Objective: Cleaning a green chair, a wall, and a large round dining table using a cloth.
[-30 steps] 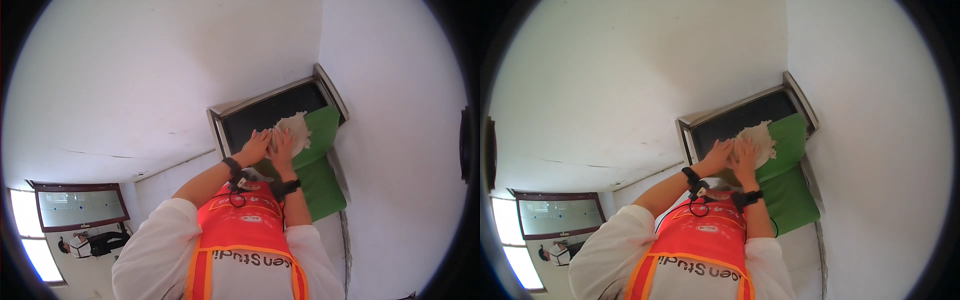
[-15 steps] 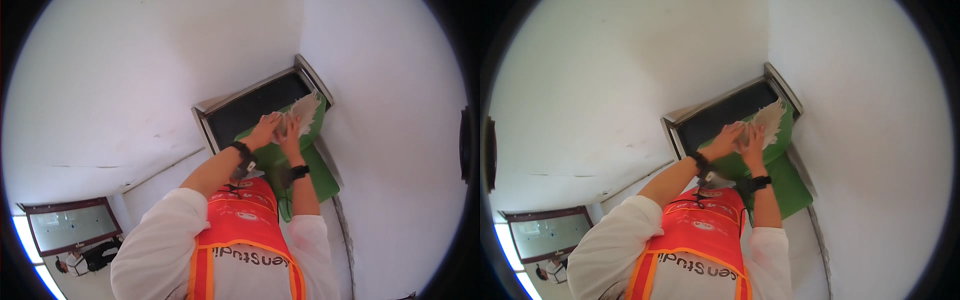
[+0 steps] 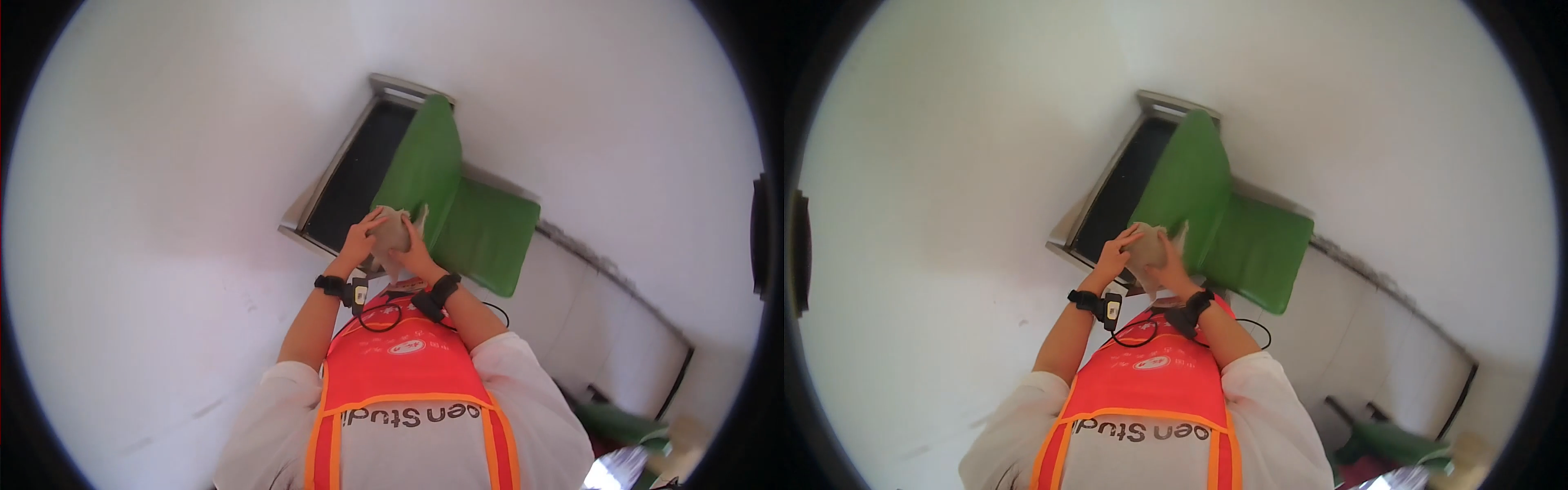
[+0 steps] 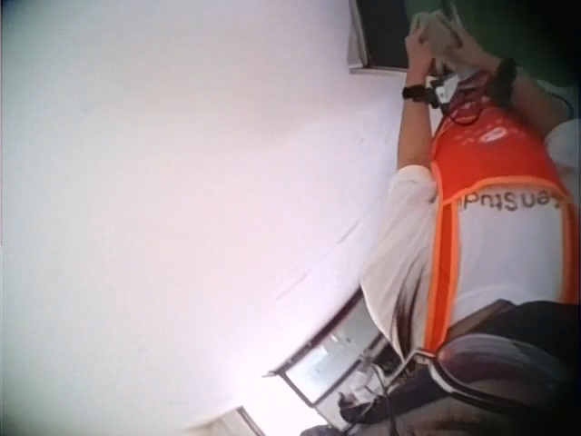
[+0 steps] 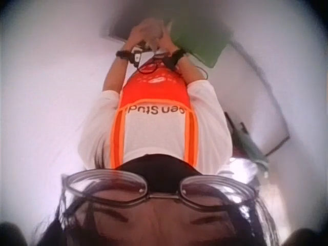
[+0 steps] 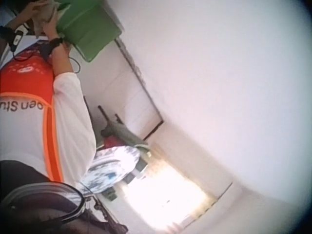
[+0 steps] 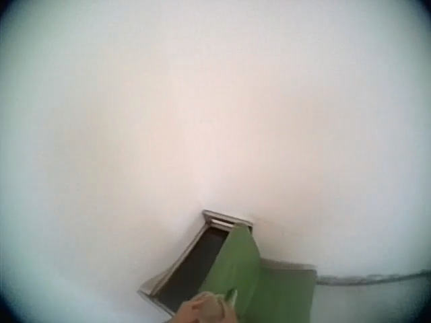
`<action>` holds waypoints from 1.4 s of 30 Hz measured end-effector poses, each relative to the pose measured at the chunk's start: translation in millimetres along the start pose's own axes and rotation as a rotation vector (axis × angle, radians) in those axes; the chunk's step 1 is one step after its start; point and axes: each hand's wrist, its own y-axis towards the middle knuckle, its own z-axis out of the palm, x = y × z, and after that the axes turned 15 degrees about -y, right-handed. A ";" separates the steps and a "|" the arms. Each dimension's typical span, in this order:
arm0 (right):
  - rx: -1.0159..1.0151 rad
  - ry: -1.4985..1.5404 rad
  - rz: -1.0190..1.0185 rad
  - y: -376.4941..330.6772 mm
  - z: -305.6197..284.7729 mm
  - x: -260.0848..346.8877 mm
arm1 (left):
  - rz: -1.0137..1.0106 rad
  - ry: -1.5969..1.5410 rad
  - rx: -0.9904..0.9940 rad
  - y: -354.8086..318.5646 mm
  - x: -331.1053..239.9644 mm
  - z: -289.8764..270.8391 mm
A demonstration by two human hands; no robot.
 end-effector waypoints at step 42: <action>-0.442 1.137 0.311 -232.6 -97.4 88.9 | -0.341 -1.346 0.220 -113.6 -115.6 122.2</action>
